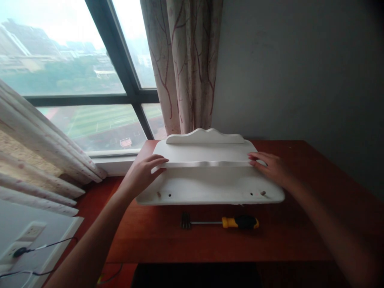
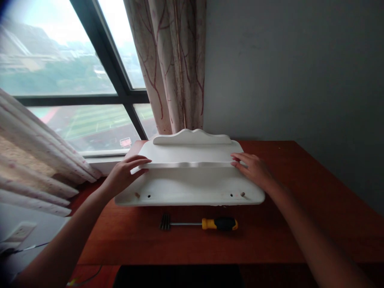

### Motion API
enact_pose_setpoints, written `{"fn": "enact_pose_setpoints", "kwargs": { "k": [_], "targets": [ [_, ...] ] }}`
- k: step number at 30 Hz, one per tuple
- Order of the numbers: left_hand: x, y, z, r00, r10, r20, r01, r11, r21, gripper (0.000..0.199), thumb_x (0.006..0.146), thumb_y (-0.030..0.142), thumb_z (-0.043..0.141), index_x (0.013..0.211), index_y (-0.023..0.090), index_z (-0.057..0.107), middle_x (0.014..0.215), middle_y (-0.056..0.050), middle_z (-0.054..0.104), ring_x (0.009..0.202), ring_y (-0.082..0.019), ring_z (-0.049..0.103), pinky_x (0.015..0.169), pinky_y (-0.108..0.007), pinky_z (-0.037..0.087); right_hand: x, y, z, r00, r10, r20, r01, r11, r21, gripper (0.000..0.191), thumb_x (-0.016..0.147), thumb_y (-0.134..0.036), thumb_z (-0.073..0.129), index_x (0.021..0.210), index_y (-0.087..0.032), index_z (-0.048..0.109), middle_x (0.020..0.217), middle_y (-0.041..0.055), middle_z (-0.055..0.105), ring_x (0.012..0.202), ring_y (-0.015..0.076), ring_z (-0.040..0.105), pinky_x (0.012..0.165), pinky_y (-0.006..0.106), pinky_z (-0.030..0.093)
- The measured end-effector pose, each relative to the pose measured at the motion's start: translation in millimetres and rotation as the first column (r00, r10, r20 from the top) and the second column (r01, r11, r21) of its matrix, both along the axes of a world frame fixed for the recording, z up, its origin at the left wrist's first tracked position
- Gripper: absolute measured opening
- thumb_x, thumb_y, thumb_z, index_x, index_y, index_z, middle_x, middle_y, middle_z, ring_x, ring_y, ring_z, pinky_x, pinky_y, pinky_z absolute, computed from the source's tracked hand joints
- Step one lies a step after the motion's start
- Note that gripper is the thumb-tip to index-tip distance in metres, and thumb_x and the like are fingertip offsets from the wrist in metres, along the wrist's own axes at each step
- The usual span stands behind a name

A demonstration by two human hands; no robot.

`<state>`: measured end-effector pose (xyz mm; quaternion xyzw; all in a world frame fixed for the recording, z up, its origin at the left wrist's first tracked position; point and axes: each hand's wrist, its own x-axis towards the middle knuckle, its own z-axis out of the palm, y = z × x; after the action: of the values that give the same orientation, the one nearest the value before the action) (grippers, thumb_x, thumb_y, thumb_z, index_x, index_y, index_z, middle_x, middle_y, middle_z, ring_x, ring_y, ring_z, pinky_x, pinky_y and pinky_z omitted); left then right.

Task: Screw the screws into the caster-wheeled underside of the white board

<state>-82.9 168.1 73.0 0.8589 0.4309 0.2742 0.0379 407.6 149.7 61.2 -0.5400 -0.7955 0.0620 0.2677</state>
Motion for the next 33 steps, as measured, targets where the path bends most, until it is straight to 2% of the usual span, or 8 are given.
{"fn": "enact_pose_setpoints", "kwargs": {
  "k": [3,10,13,16,22,26,33],
  "targets": [
    [0.0,3.4,-1.6,0.998,0.003,0.056,-0.002,1.0,-0.012,0.03,0.095,0.037,0.059,0.119,0.024,0.07,0.114,-0.009,0.069,0.099,-0.022,0.067,0.09,-0.038,0.053,-3.0,-0.3,-2.9,0.998,0.059,-0.021,-0.059,0.998,0.009,0.035,0.098,-0.046,0.05,0.118,-0.028,0.072,0.12,0.0081,0.071,0.113,0.0273,0.066,0.1,0.047,0.051],
    [-2.3,8.6,-5.4,0.987,0.049,0.15,-0.031,0.992,-0.123,0.035,0.091,0.044,0.064,0.118,0.023,0.072,0.114,-0.008,0.072,0.101,-0.023,0.068,0.091,-0.036,0.051,-6.0,0.6,-9.0,0.994,-0.002,-0.107,0.002,1.0,0.003,0.034,0.095,-0.043,0.054,0.117,-0.027,0.073,0.114,0.0088,0.072,0.109,0.0277,0.067,0.098,0.046,0.052],
    [-3.1,4.0,-3.8,0.964,0.121,0.238,-0.057,0.964,-0.26,0.041,0.089,0.047,0.066,0.121,0.022,0.071,0.107,-0.007,0.075,0.09,-0.02,0.069,0.081,-0.031,0.053,-4.3,-0.3,-7.8,0.976,-0.057,-0.208,0.041,0.996,-0.078,0.036,0.093,-0.047,0.057,0.115,-0.025,0.073,0.118,0.009,0.073,0.105,0.0272,0.068,0.091,0.043,0.055],
    [-2.9,-5.2,1.8,0.93,0.187,0.316,-0.069,0.934,-0.35,0.043,0.087,0.05,0.068,0.117,0.02,0.073,0.1,-0.007,0.076,0.085,-0.019,0.069,0.073,-0.027,0.054,-2.5,-6.9,-4.4,0.952,-0.114,-0.284,0.054,0.976,-0.212,0.039,0.091,-0.052,0.059,0.111,-0.024,0.075,0.116,0.0089,0.075,0.103,0.0284,0.07,0.086,0.043,0.057],
    [-3.8,-20.8,13.9,0.92,0.22,0.326,-0.044,0.882,-0.469,0.038,0.085,0.052,0.07,0.107,0.023,0.078,0.103,-0.006,0.078,0.092,-0.023,0.071,0.077,-0.028,0.057,0.1,-28.6,3.7,0.939,-0.161,-0.304,0.042,0.931,-0.364,0.038,0.088,-0.054,0.061,0.105,-0.025,0.078,0.113,0.0078,0.077,0.105,0.0317,0.071,0.092,0.047,0.057],
    [-4.1,-29.3,18.6,0.926,0.218,0.309,-0.034,0.861,-0.508,0.036,0.082,0.052,0.072,0.103,0.024,0.079,0.102,-0.006,0.079,0.094,-0.025,0.072,0.081,-0.032,0.059,1.3,-41.1,7.5,0.952,-0.15,-0.266,0.038,0.922,-0.384,0.04,0.089,-0.055,0.06,0.105,-0.024,0.078,0.113,0.0088,0.077,0.106,0.032,0.071,0.091,0.047,0.058],
    [1.8,-41.5,29.4,0.928,0.209,0.309,-0.015,0.849,-0.529,0.031,0.082,0.049,0.072,0.098,0.025,0.08,0.096,-0.004,0.08,0.088,-0.024,0.073,0.076,-0.031,0.06,0.2,-52.1,9.1,0.96,-0.134,-0.247,0.026,0.917,-0.398,0.04,0.091,-0.055,0.057,0.107,-0.025,0.079,0.115,0.0087,0.076,0.109,0.0316,0.071,0.096,0.048,0.056]
  ]
}}
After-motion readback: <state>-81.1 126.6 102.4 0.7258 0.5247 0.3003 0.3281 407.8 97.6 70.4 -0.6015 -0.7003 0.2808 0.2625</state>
